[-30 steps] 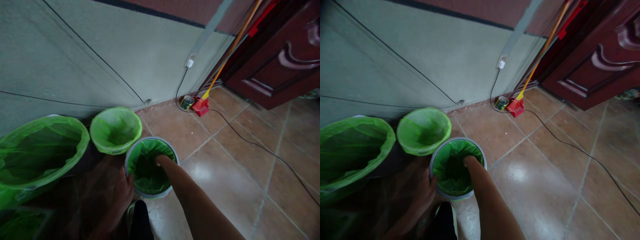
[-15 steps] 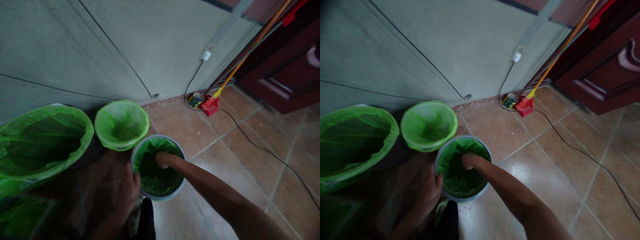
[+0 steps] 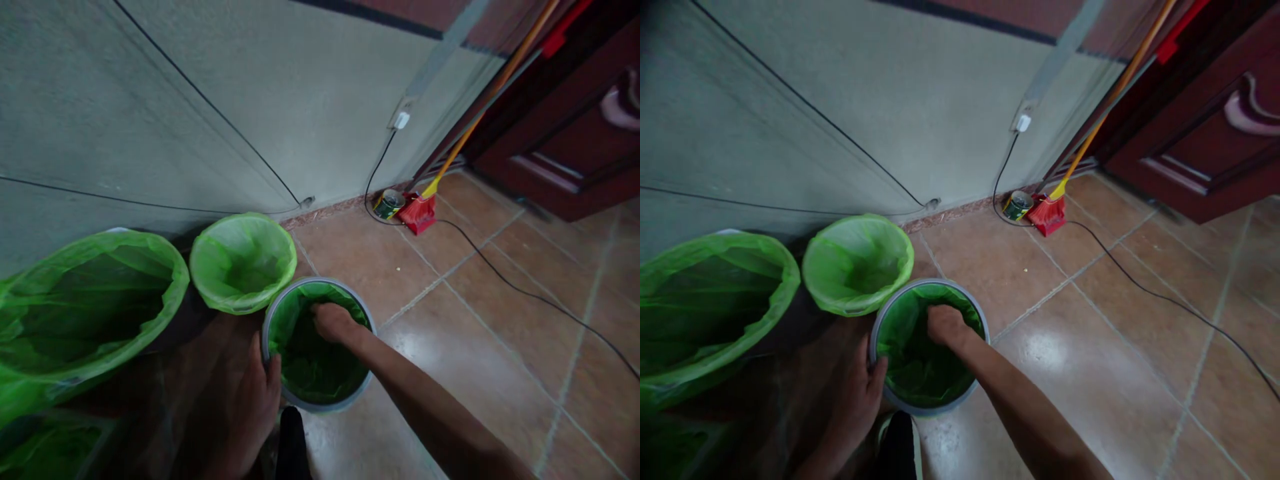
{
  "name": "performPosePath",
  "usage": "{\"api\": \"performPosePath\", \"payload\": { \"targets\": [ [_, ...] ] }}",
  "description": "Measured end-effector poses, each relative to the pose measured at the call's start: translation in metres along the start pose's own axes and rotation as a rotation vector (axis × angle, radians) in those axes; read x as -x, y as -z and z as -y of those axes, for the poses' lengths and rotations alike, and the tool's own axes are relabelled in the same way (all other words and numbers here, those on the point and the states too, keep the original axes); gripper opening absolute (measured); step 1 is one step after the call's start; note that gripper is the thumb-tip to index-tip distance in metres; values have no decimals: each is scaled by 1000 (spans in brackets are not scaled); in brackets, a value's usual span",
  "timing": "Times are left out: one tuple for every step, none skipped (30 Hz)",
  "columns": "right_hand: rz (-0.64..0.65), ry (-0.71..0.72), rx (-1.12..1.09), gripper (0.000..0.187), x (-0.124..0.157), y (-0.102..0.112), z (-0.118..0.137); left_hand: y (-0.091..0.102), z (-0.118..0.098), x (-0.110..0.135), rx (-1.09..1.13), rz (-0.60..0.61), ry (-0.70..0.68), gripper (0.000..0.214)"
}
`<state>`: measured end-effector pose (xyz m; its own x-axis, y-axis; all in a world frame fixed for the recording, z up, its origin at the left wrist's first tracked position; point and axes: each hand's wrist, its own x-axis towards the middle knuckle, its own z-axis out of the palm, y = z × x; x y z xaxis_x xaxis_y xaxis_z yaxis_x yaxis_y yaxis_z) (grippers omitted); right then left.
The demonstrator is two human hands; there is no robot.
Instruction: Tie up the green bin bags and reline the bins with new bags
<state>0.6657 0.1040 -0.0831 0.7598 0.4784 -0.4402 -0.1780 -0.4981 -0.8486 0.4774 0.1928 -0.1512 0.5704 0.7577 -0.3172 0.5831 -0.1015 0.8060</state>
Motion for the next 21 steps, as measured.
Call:
{"api": "performPosePath", "payload": {
  "targets": [
    [-68, 56, 130, 14, 1, 9, -2, 3, -1, 4, 41, 6, 35, 65],
    [-155, 98, 257, 13, 6, 20, -9, 5, -1, 9, 93, 17, 76, 68],
    [-255, 117, 375, 20, 16, 30, -21, 6, 1, 14, 154, 33, 118, 69],
    [-356, 108, 468, 31, 29, 39, -37, 6, 3, 19, 222, 53, 154, 68],
    [-429, 68, 497, 41, 45, 44, -57, 6, 5, 22, 284, 78, 180, 64],
    [-477, -9, 462, 51, 61, 46, -77, 5, 8, 25, 330, 96, 198, 59],
    [-453, -60, 352, 59, 75, 43, -97, 3, 9, 26, 351, 108, 209, 54],
    [-388, -83, 207, 66, 87, 37, -114, 0, 10, 25, 348, 116, 214, 49],
    [-332, -76, 75, 72, 95, 30, -128, -2, 8, 23, 328, 119, 213, 44],
    [-342, -60, -14, 78, 99, 23, -136, -6, 5, 19, 306, 120, 201, 40],
    [-357, -39, -74, 80, 99, 17, -140, -10, 0, 14, 290, 119, 180, 37],
    [-378, -18, -115, 80, 95, 16, -139, -14, -7, 7, 285, 120, 150, 36],
    [-399, -4, -137, 78, 88, 18, -135, -20, -15, -1, 288, 125, 115, 35],
    [-411, 6, -148, 75, 79, 24, -129, -27, -25, -10, 298, 124, 82, 34],
    [-415, 11, -152, 71, 68, 34, -120, -34, -37, -20, 307, 123, 53, 32],
    [-413, 16, -144, 67, 55, 45, -111, -42, -49, -30, 312, 128, 33, 29],
    [-426, 29, -129, 64, 41, 58, -101, -49, -61, -42, 319, 121, 37, 25],
    [-432, 47, -99, 61, 26, 70, -90, -56, -74, -53, 337, 128, 49, 20],
    [-452, 71, -48, 58, 10, 81, -80, -61, -86, -64, 382, 142, 61, 16],
    [-484, 97, 19, 54, -8, 90, -69, -65, -97, -75, 440, 151, 60, 14],
    [-503, 124, 76, 52, -27, 96, -59, -67, -108, -84, 497, 174, 42, 16]
  ]
}}
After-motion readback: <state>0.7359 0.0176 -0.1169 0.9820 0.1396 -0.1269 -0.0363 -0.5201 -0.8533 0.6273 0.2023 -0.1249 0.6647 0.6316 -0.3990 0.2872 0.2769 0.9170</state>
